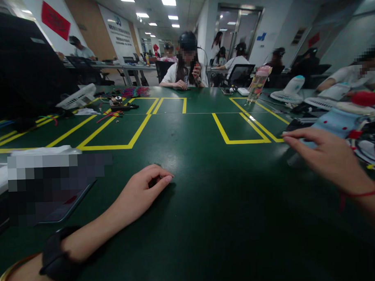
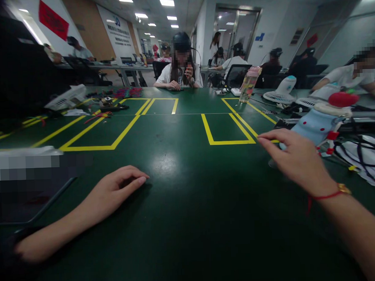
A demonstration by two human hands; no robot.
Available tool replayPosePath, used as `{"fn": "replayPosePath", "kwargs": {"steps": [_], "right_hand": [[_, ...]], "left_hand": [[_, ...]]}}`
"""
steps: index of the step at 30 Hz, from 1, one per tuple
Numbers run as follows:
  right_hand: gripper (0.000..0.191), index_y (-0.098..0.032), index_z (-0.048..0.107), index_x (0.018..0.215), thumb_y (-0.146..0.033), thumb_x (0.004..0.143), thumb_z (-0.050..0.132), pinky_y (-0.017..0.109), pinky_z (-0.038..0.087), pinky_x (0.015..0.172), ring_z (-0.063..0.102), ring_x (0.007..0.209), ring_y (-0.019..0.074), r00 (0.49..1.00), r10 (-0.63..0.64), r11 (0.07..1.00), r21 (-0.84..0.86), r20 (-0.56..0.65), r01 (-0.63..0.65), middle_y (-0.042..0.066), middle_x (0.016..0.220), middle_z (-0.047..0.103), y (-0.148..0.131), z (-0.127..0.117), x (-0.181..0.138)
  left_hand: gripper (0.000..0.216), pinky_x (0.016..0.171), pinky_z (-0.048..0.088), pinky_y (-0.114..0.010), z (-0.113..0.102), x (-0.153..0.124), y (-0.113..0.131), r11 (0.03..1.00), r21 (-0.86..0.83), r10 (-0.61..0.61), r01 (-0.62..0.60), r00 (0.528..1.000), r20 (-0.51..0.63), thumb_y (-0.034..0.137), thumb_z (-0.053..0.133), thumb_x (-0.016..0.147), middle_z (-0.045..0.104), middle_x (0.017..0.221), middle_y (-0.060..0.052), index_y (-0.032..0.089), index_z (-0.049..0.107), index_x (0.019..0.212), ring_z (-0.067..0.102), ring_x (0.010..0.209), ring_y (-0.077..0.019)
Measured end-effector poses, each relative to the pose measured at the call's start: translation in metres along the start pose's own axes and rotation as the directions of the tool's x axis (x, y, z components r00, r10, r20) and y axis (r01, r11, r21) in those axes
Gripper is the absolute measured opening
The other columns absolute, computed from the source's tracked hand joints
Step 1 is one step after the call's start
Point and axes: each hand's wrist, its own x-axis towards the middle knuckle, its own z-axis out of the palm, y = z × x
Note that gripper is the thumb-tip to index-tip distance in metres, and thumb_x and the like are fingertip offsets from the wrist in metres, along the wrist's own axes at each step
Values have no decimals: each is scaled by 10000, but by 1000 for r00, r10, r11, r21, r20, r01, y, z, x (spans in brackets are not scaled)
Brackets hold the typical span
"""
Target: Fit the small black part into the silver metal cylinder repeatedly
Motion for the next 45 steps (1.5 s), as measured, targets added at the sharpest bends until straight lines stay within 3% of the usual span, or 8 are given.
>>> {"fn": "replayPosePath", "kwargs": {"steps": [3,6,19,22,29,36,42,45], "right_hand": [[323,-274,698,979,-493,788,557,320,413,712,595,844,199,951,277,949,-195,139,-248,31,982,682,57,-8,2],[366,-307,707,982,-552,748,568,307,414,705,600,829,196,894,397,905,-253,208,-343,4,970,690,84,-5,-1],[376,-286,715,1003,-541,767,574,319,401,721,596,852,194,861,444,884,-278,248,-376,47,983,690,84,-14,2],[379,-294,708,1032,-534,768,582,329,394,744,601,847,169,846,441,895,-222,299,-388,57,1015,686,80,-16,1],[451,-221,702,952,-588,709,603,339,418,698,609,728,135,847,500,866,-76,183,-495,83,903,689,70,-12,-8],[340,-262,659,1034,-395,721,682,255,522,689,659,800,124,843,515,742,412,157,-529,78,1090,663,75,15,-29],[358,-199,665,1011,-385,705,682,207,538,674,652,790,116,816,571,674,516,90,-528,71,1030,673,67,29,-32],[492,-242,614,1141,-391,680,701,232,545,720,654,862,132,853,514,700,530,90,-478,61,1094,657,66,30,-34]], "left_hand": [[249,727,453,-308,0,0,-1,1000,-7,-2,2,1000,7,433,492,909,628,997,-14,255,660,956,583,882,-198],[246,751,452,-312,0,0,-3,1000,-13,-8,8,1000,10,436,496,909,624,1001,-7,256,654,964,581,888,-193],[255,798,452,-331,-2,-1,-3,999,-19,-30,30,999,16,448,503,906,627,1001,-3,248,650,963,584,916,-189],[253,791,454,-329,-1,0,-3,999,-16,-30,30,999,16,449,507,903,629,1003,-2,253,651,974,586,917,-189],[252,783,454,-326,-3,-2,-1,999,-15,-33,33,999,8,444,507,901,633,1002,-1,252,657,964,587,911,-191],[257,782,459,-334,-2,-1,-1,999,-24,-48,48,999,12,447,510,896,630,984,-7,247,658,961,590,877,-192],[251,795,458,-337,-2,-1,1,999,-31,-41,41,999,10,441,511,895,632,987,-8,246,657,952,591,882,-194],[260,796,460,-337,-2,-3,-1,999,-33,-38,39,999,10,453,509,894,633,991,-8,249,656,959,591,878,-195]]}}
